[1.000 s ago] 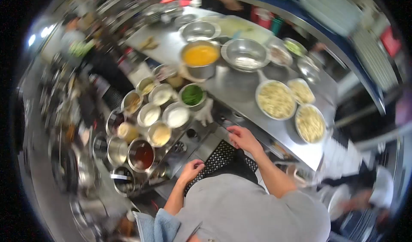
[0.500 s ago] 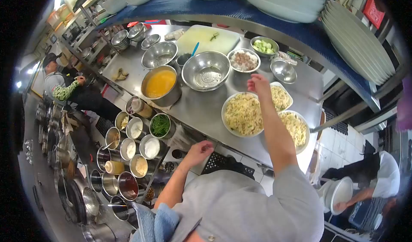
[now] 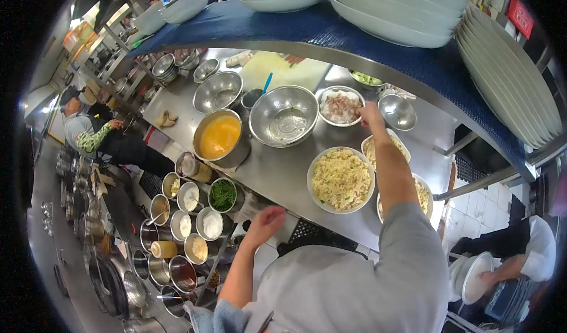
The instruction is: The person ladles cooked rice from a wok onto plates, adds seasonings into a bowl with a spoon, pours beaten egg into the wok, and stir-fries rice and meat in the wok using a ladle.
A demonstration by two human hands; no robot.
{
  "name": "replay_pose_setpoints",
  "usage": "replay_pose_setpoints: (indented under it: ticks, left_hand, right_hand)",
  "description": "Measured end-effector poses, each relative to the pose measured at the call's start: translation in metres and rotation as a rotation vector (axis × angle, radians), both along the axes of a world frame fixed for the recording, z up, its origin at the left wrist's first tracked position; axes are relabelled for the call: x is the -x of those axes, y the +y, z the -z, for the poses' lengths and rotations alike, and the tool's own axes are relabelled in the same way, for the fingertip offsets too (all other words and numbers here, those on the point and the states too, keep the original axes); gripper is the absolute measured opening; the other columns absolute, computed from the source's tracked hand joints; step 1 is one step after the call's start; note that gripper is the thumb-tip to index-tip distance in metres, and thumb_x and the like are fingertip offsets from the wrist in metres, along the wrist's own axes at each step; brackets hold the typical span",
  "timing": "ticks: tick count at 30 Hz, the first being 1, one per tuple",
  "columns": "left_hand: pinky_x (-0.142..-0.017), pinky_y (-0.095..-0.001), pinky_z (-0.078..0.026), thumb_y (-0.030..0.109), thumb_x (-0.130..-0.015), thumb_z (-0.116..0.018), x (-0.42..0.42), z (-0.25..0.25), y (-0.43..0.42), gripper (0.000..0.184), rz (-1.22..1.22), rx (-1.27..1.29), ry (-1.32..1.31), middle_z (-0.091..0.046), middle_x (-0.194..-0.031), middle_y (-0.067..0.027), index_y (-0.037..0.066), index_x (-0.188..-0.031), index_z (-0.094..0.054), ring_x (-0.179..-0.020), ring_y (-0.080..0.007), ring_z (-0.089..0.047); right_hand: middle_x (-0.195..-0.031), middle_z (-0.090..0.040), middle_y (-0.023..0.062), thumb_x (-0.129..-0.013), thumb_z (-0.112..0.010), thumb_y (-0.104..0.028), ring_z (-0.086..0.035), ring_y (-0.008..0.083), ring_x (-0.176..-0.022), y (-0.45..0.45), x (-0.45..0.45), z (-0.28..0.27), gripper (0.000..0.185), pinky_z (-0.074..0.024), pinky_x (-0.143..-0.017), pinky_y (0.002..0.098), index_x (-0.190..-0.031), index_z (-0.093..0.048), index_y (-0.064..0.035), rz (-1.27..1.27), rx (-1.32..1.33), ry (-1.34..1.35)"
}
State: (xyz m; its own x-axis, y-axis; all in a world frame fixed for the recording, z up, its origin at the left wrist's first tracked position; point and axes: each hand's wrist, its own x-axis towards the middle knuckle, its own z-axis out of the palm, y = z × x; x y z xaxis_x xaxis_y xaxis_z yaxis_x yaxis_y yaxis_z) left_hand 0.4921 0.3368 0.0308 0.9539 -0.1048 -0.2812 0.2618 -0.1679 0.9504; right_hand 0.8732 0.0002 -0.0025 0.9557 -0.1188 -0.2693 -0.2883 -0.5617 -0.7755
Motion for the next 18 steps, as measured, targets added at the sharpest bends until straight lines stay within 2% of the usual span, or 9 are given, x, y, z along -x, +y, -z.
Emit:
replay_pose_setpoints:
  ticks: [1,5,7,9,11,12,14,17,18]
  left_hand:
    - [-0.079,-0.0253,-0.048,0.014,-0.090,-0.059,-0.022,-0.010,-0.006,0.025,0.064,-0.011,-0.051,-0.064,-0.099,-0.0045,0.000,-0.111,-0.059,-0.090,-0.0118,-0.060]
    - [-0.076,-0.0268,-0.048,0.018,-0.092,-0.055,-0.132,-0.007,-0.046,0.024,0.198,-0.099,-0.210,-0.064,-0.097,-0.0043,0.000,-0.107,-0.060,-0.088,-0.0106,-0.061]
    - [-0.075,-0.0366,-0.049,0.018,-0.088,-0.053,-0.185,0.006,-0.074,0.029,0.033,-0.247,-0.389,-0.064,-0.098,-0.0222,-0.002,-0.108,-0.059,-0.085,-0.0341,-0.064]
    - [-0.081,-0.0435,-0.047,0.018,-0.086,-0.046,-0.234,0.015,-0.099,0.030,0.029,-0.413,-0.337,-0.063,-0.095,-0.0249,-0.004,-0.099,-0.061,-0.086,-0.0417,-0.060]
    - [-0.085,-0.0471,-0.044,0.018,-0.086,-0.042,-0.268,0.049,-0.130,0.031,-0.140,-0.433,-0.510,-0.065,-0.092,-0.0225,-0.004,-0.092,-0.063,-0.086,-0.0394,-0.061]
    - [-0.084,-0.0469,-0.045,0.017,-0.084,-0.046,-0.278,0.043,-0.138,0.028,-0.043,-0.574,-0.468,-0.065,-0.092,-0.0226,-0.004,-0.091,-0.064,-0.086,-0.0392,-0.062]
    - [-0.082,-0.0472,-0.047,0.017,-0.081,-0.053,-0.296,0.042,-0.156,0.025,-0.109,-0.574,-0.254,-0.065,-0.093,-0.0223,-0.002,-0.090,-0.065,-0.086,-0.0384,-0.062]
    - [-0.080,-0.0461,-0.049,0.017,-0.076,-0.060,-0.302,0.039,-0.173,0.025,-0.421,-0.172,0.026,-0.066,-0.095,-0.0224,-0.003,-0.090,-0.065,-0.088,-0.0372,-0.063]
    - [-0.079,-0.0460,-0.049,0.018,-0.076,-0.060,-0.306,0.050,-0.179,0.025,-0.433,-0.133,-0.103,-0.065,-0.096,-0.0236,-0.004,-0.089,-0.065,-0.087,-0.0371,-0.064]
  right_hand:
    - [-0.069,-0.064,0.0137,-0.080,-0.051,-0.009,-0.062,0.0211,-0.052,-0.003,0.007,-0.014,0.020,-0.0521,-0.046,0.0359,-0.096,-0.063,-0.0030,-0.089,0.098,-0.009]
    - [-0.068,-0.064,0.0137,-0.082,-0.049,-0.011,-0.059,0.0224,-0.047,-0.011,0.001,-0.005,0.024,-0.0506,-0.047,0.0359,-0.100,-0.065,-0.0085,-0.155,0.336,-0.202]
    - [-0.070,-0.065,0.0146,-0.081,-0.050,-0.010,-0.060,0.0236,-0.048,-0.014,0.002,0.003,0.024,-0.0511,-0.048,0.0364,-0.099,-0.065,-0.0070,-0.158,0.379,-0.297]
    - [-0.072,-0.065,0.0156,-0.079,-0.051,-0.010,-0.061,0.0245,-0.049,-0.017,0.005,0.000,0.025,-0.0514,-0.048,0.0366,-0.099,-0.065,-0.0052,-0.144,0.368,-0.324]
    - [-0.072,-0.065,0.0166,-0.078,-0.052,-0.009,-0.061,0.0250,-0.049,-0.010,0.011,-0.009,0.026,-0.0515,-0.048,0.0365,-0.099,-0.064,-0.0033,-0.123,0.295,-0.278]
    - [-0.072,-0.065,0.0159,-0.077,-0.053,-0.009,-0.060,0.0241,-0.049,-0.007,0.013,-0.014,0.026,-0.0515,-0.048,0.0359,-0.099,-0.064,-0.0018,-0.121,0.288,-0.251]
    - [-0.071,-0.064,0.0134,-0.076,-0.055,-0.010,-0.060,0.0215,-0.050,-0.013,0.009,-0.013,0.026,-0.0510,-0.047,0.0345,-0.098,-0.065,0.0000,-0.146,0.204,-0.229]
    - [-0.071,-0.063,0.0092,-0.078,-0.060,-0.017,-0.058,0.0166,-0.050,-0.030,0.007,-0.026,0.028,-0.0463,-0.043,0.0305,-0.100,-0.063,0.0002,-0.208,0.149,-0.219]
    - [-0.066,-0.060,0.0069,-0.078,-0.061,-0.017,-0.054,0.0141,-0.047,-0.044,0.000,-0.017,0.026,-0.0428,-0.041,0.0291,-0.096,-0.063,0.0007,-0.232,0.107,-0.268]
